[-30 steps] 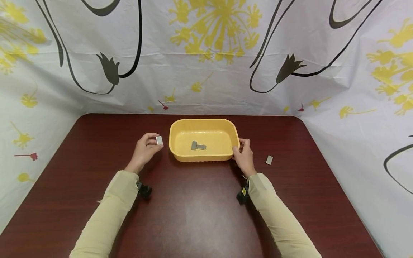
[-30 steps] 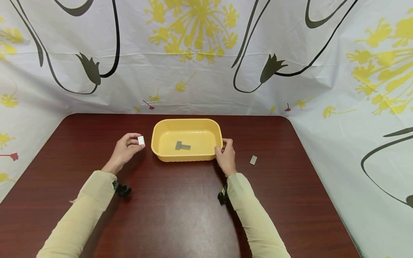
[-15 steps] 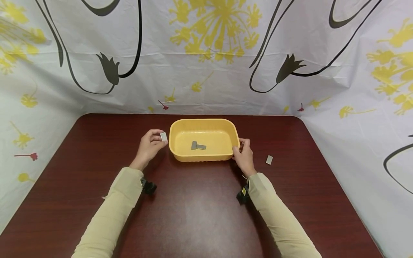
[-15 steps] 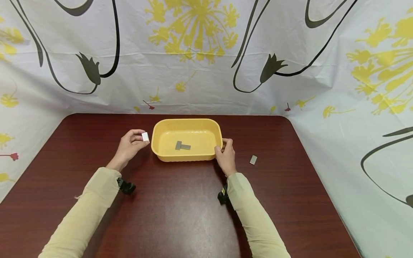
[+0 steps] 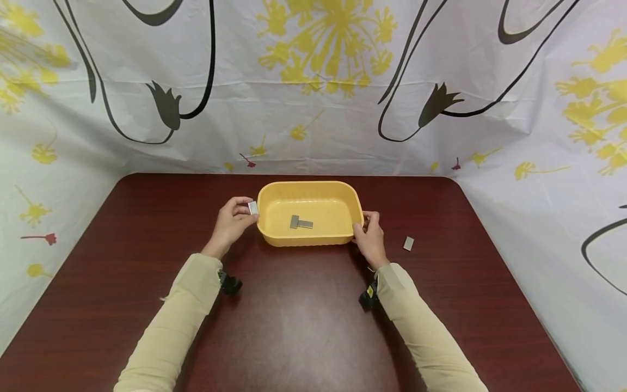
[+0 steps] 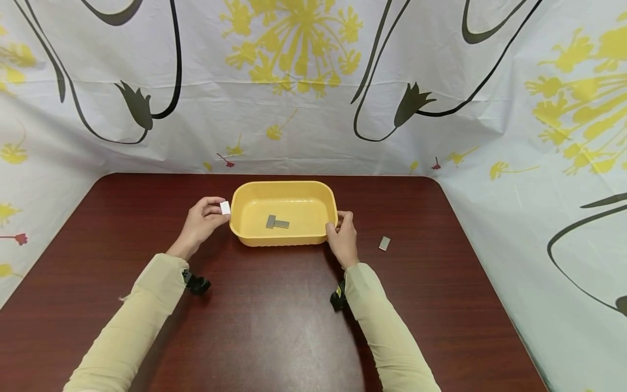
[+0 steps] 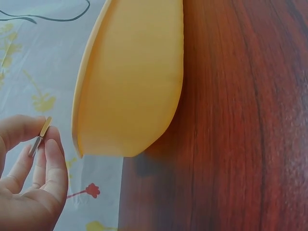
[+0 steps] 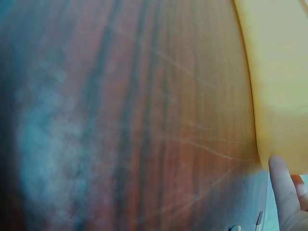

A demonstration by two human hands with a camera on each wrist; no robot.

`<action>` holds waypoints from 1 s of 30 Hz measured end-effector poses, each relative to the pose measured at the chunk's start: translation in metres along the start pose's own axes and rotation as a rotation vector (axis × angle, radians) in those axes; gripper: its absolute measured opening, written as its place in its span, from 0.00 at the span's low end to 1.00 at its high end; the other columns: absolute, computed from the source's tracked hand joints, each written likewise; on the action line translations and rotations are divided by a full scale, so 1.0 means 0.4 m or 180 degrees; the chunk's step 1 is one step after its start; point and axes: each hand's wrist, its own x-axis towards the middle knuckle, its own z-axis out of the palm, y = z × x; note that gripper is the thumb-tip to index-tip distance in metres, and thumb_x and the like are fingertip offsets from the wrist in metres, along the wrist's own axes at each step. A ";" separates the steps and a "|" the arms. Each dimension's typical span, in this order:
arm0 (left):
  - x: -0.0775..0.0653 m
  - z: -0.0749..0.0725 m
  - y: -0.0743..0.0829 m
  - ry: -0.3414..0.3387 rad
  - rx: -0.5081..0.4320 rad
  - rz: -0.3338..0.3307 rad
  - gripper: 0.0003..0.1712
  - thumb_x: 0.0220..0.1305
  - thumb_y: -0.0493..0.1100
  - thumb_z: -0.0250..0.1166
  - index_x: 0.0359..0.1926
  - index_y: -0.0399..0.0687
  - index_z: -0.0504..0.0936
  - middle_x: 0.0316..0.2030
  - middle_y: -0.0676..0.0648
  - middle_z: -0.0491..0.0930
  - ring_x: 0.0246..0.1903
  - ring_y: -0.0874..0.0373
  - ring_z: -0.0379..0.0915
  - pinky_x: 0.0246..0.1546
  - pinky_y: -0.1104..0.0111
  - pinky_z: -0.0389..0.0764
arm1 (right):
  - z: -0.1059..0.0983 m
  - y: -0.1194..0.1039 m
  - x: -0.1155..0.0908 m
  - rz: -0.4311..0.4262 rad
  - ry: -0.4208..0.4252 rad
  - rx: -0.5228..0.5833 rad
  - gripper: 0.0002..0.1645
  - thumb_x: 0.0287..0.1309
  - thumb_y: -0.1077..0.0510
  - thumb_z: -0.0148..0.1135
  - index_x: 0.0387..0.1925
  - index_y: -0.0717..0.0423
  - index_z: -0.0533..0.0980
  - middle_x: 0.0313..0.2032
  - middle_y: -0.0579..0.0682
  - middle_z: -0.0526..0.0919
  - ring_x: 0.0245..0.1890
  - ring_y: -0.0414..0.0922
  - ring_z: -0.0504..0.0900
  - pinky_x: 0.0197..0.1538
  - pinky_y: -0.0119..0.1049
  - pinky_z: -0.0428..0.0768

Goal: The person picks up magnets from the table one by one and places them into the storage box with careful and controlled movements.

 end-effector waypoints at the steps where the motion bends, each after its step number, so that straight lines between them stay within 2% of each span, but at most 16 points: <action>1: 0.000 0.002 0.001 -0.0006 -0.0015 0.0005 0.25 0.55 0.34 0.62 0.54 0.38 0.66 0.39 0.40 0.73 0.35 0.56 0.74 0.34 0.75 0.73 | 0.000 0.000 0.000 0.0004 -0.0005 0.0005 0.23 0.55 0.59 0.47 0.53 0.57 0.59 0.36 0.57 0.73 0.32 0.49 0.77 0.35 0.45 0.79; 9: -0.001 0.013 0.013 -0.0080 -0.0057 -0.0010 0.26 0.55 0.35 0.62 0.55 0.37 0.66 0.40 0.38 0.73 0.35 0.57 0.74 0.33 0.77 0.72 | 0.000 0.002 0.001 0.0006 -0.0018 0.0012 0.23 0.56 0.59 0.47 0.54 0.57 0.59 0.37 0.57 0.73 0.32 0.49 0.77 0.35 0.44 0.79; 18: 0.006 0.030 0.005 -0.0101 -0.0004 0.0066 0.24 0.55 0.35 0.62 0.54 0.37 0.67 0.37 0.39 0.73 0.35 0.55 0.74 0.35 0.70 0.76 | 0.000 0.004 0.003 0.0009 -0.0020 -0.0018 0.23 0.56 0.58 0.47 0.54 0.56 0.59 0.37 0.57 0.73 0.32 0.49 0.78 0.35 0.42 0.79; 24: 0.010 0.039 0.009 -0.0119 -0.0041 0.0068 0.24 0.55 0.34 0.62 0.53 0.38 0.68 0.37 0.40 0.73 0.36 0.54 0.74 0.32 0.75 0.74 | 0.001 0.007 0.004 0.0010 -0.0022 -0.0017 0.22 0.56 0.58 0.47 0.53 0.56 0.59 0.37 0.56 0.73 0.32 0.49 0.78 0.35 0.43 0.79; 30: 0.015 0.050 0.017 -0.0123 -0.0036 0.0105 0.24 0.54 0.34 0.62 0.53 0.37 0.68 0.36 0.41 0.73 0.36 0.53 0.73 0.31 0.74 0.73 | -0.001 0.006 0.003 0.0015 -0.0016 -0.0016 0.22 0.56 0.59 0.47 0.54 0.57 0.59 0.37 0.56 0.72 0.32 0.49 0.78 0.35 0.43 0.79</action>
